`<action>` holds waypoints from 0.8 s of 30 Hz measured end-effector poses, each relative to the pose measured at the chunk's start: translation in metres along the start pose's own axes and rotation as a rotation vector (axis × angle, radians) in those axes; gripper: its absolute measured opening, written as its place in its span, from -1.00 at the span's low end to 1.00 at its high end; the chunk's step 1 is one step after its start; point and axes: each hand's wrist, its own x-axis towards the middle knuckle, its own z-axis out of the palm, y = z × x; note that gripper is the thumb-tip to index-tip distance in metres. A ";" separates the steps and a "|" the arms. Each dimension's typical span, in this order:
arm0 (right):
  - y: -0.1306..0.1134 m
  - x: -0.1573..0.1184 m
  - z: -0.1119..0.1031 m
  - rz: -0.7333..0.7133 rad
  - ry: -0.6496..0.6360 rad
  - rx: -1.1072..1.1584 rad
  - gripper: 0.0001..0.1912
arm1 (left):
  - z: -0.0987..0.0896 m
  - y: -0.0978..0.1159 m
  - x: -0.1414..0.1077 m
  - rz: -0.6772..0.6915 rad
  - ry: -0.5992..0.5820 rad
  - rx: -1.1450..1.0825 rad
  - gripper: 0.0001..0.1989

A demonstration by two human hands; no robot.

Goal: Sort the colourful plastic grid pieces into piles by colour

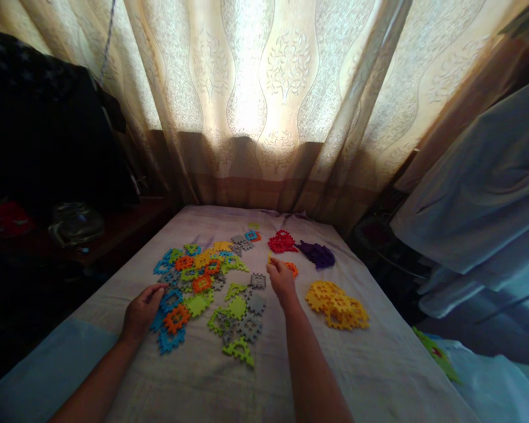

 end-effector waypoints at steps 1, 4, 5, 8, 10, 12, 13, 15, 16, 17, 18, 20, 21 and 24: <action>0.008 -0.007 -0.008 0.028 -0.006 0.151 -0.55 | 0.000 0.001 0.000 -0.003 -0.003 0.002 -0.59; 0.031 -0.026 -0.034 0.106 0.043 0.435 -0.59 | -0.002 0.004 0.000 -0.021 -0.005 0.015 -0.58; 0.037 -0.031 -0.044 0.133 0.077 0.476 -0.62 | -0.002 0.006 0.000 -0.028 -0.004 0.020 -0.58; 0.053 -0.040 -0.075 0.204 0.216 0.474 -0.71 | -0.003 0.008 0.000 -0.041 -0.001 0.035 -0.59; 0.062 -0.041 -0.098 0.225 0.357 0.335 -0.69 | -0.003 0.008 0.000 -0.043 0.004 0.054 -0.62; 0.071 -0.042 -0.118 0.235 0.514 0.094 -0.62 | -0.003 0.008 0.002 -0.035 0.009 0.071 -0.64; 0.076 -0.043 -0.126 0.241 0.570 -0.027 -0.59 | -0.003 0.008 0.002 -0.033 0.011 0.080 -0.65; 0.086 -0.045 -0.135 0.246 0.609 -0.194 -0.55 | -0.003 0.009 0.003 -0.035 0.009 0.105 -0.66; 0.090 -0.046 -0.137 0.248 0.596 -0.235 -0.55 | -0.003 0.009 0.004 -0.040 0.007 0.121 -0.66; 0.094 -0.046 -0.136 0.246 0.574 -0.257 -0.56 | -0.003 0.010 0.004 -0.044 0.009 0.138 -0.67; 0.097 -0.046 -0.134 0.243 0.552 -0.270 -0.57 | -0.003 0.011 0.004 -0.044 0.011 0.148 -0.68; 0.102 -0.044 -0.129 0.249 0.533 -0.290 -0.57 | -0.003 0.012 0.004 -0.038 0.017 0.153 -0.69; 0.104 -0.042 -0.126 0.251 0.537 -0.299 -0.56 | -0.003 0.013 0.004 -0.040 0.019 0.154 -0.70; 0.109 -0.038 -0.125 0.235 0.594 -0.319 -0.49 | -0.003 0.013 0.003 -0.057 0.014 0.159 -0.69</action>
